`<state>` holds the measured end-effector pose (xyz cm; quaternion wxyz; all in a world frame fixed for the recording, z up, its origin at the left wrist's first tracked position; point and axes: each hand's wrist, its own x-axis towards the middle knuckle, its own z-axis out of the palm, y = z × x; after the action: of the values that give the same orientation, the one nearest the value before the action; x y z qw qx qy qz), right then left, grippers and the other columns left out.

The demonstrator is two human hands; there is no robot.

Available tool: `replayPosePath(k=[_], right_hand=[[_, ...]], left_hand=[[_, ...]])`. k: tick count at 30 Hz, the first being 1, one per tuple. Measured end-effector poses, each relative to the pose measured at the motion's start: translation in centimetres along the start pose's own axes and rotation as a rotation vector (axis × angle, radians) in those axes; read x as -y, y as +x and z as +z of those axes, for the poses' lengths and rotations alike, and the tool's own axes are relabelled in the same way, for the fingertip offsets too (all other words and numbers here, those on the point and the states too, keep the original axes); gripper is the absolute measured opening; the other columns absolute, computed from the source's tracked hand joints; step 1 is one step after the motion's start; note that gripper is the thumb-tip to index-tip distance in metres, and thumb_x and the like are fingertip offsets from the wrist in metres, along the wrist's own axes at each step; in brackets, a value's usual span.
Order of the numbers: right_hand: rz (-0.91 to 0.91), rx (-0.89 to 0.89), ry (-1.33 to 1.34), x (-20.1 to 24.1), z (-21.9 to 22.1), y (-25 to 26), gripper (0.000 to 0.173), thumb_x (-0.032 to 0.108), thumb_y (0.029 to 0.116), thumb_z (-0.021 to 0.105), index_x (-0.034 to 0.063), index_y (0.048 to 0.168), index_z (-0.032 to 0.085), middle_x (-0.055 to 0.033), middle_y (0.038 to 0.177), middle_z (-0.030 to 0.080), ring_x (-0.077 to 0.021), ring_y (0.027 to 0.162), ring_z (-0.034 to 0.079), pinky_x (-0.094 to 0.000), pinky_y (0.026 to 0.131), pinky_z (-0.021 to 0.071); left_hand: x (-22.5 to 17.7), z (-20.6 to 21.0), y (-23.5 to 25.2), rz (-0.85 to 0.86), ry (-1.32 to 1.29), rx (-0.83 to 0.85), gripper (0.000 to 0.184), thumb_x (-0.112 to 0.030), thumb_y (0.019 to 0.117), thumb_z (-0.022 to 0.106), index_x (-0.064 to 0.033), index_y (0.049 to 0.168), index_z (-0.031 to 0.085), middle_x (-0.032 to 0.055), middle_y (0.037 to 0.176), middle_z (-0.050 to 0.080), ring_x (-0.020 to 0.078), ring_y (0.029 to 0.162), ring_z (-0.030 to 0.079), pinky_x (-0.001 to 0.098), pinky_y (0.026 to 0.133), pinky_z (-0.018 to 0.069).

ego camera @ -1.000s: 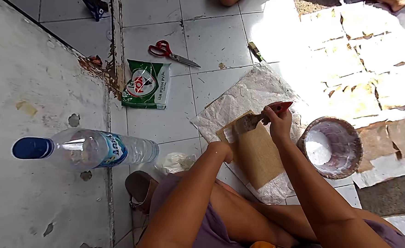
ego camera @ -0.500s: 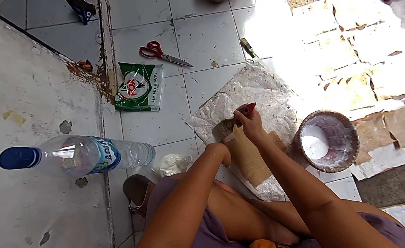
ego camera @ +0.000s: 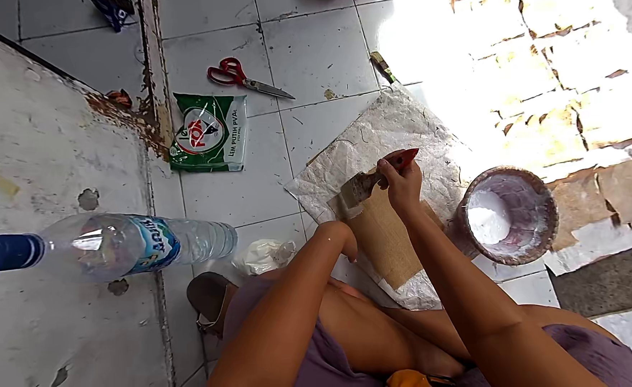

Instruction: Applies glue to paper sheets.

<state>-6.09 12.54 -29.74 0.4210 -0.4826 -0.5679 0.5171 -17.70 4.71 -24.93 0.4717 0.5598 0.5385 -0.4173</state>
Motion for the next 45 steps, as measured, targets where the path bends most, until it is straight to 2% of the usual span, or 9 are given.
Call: replayPosePath(k=[5,8,12,19,24,33,38,41,45], right_hand=[[0.009,0.053,-0.164,-1.3,-0.1,-0.1,0.019,0.017,0.0996,0.065,-0.0002,0.107,0.066,-0.0054,0.084,0.067,-0.0092,0.067,0.064,-0.0297,0.065,0.0566],[-0.079,-0.089,-0.144,0.1,-1.1,0.0,0.015,0.016,0.0986,0.064,0.0018,0.103,0.065,-0.0011,0.082,0.065,-0.0058,0.065,0.062,-0.0262,0.063,0.0547],[-0.013,0.034,0.019,-0.2,1.3,-0.9,0.013,0.012,0.0989,0.063,0.0004,0.105,0.063,-0.0026,0.082,0.066,-0.0068,0.062,0.063,-0.0259,0.06,0.0567],[-0.072,-0.136,-0.098,0.3,-0.6,0.7,0.015,0.016,0.0986,0.063,0.0023,0.104,0.064,-0.0007,0.081,0.065,-0.0064,0.064,0.062,-0.0269,0.061,0.0551],[0.038,0.088,-0.051,-0.8,2.3,-0.1,0.015,0.014,0.0989,0.064,0.0001,0.105,0.064,-0.005,0.082,0.065,-0.0099,0.064,0.062,-0.0293,0.062,0.0555],[0.039,0.139,-0.131,-0.3,2.5,0.7,0.017,0.017,0.0993,0.065,0.0014,0.105,0.065,-0.005,0.083,0.066,-0.0104,0.066,0.063,-0.0311,0.065,0.0555],[-0.04,-0.133,-0.141,-0.1,-1.6,0.8,0.017,0.018,0.0989,0.064,0.0017,0.105,0.064,-0.0022,0.082,0.065,-0.0078,0.066,0.063,-0.0284,0.063,0.0555],[0.015,-0.07,0.057,0.0,-1.5,-1.5,0.013,0.011,0.0993,0.061,0.001,0.107,0.06,-0.0011,0.082,0.066,-0.0057,0.061,0.062,-0.0236,0.057,0.0559],[-0.064,-0.081,-0.196,-1.4,-3.3,-2.6,0.019,0.016,0.0993,0.064,-0.0011,0.106,0.065,-0.0046,0.085,0.067,-0.0074,0.068,0.063,-0.0278,0.066,0.0557]], left_hand=[[-0.1,-0.3,0.0,0.002,0.052,0.028,0.055,-0.045,0.0973,0.066,0.0067,0.117,0.069,0.0261,0.144,0.054,0.0406,0.136,0.05,0.0626,0.103,0.0419],[0.0,0.1,-0.2,-0.008,0.003,-0.003,0.051,-0.04,0.0969,0.068,0.0072,0.117,0.068,0.0257,0.13,0.062,0.0384,0.123,0.058,0.0598,0.097,0.0448],[-0.4,0.0,-0.4,-0.006,-0.013,-0.031,0.045,-0.038,0.0954,0.07,0.0065,0.106,0.071,0.0231,0.117,0.067,0.0362,0.113,0.062,0.0576,0.093,0.0465],[-0.2,-0.1,-0.9,-0.016,-0.021,-0.013,0.051,-0.039,0.0975,0.067,0.0083,0.117,0.066,0.0251,0.126,0.063,0.0368,0.122,0.058,0.058,0.098,0.0447],[-0.5,-0.1,-0.3,-0.025,-0.033,-0.019,0.047,-0.038,0.0957,0.07,0.0074,0.107,0.07,0.0227,0.115,0.067,0.0345,0.113,0.062,0.0552,0.095,0.0464],[-0.6,-0.4,-1.1,-0.005,-0.005,0.004,0.049,-0.038,0.0985,0.067,0.0084,0.112,0.068,0.0237,0.12,0.065,0.0346,0.117,0.059,0.0543,0.098,0.0447],[-0.1,-0.3,-1.1,0.003,0.011,-0.01,0.052,-0.038,0.0985,0.066,0.0097,0.118,0.065,0.0262,0.125,0.063,0.0373,0.121,0.058,0.0577,0.098,0.0449],[-0.3,-0.4,-0.8,-0.001,-0.008,-0.033,0.055,-0.039,0.0965,0.069,0.01,0.12,0.065,0.0266,0.125,0.063,0.0388,0.12,0.059,0.0587,0.097,0.0453],[0.2,0.1,0.4,-0.026,-0.086,-0.03,0.062,-0.04,0.096,0.069,0.0131,0.127,0.06,0.0292,0.129,0.061,0.0405,0.124,0.057,0.0589,0.099,0.0447]])
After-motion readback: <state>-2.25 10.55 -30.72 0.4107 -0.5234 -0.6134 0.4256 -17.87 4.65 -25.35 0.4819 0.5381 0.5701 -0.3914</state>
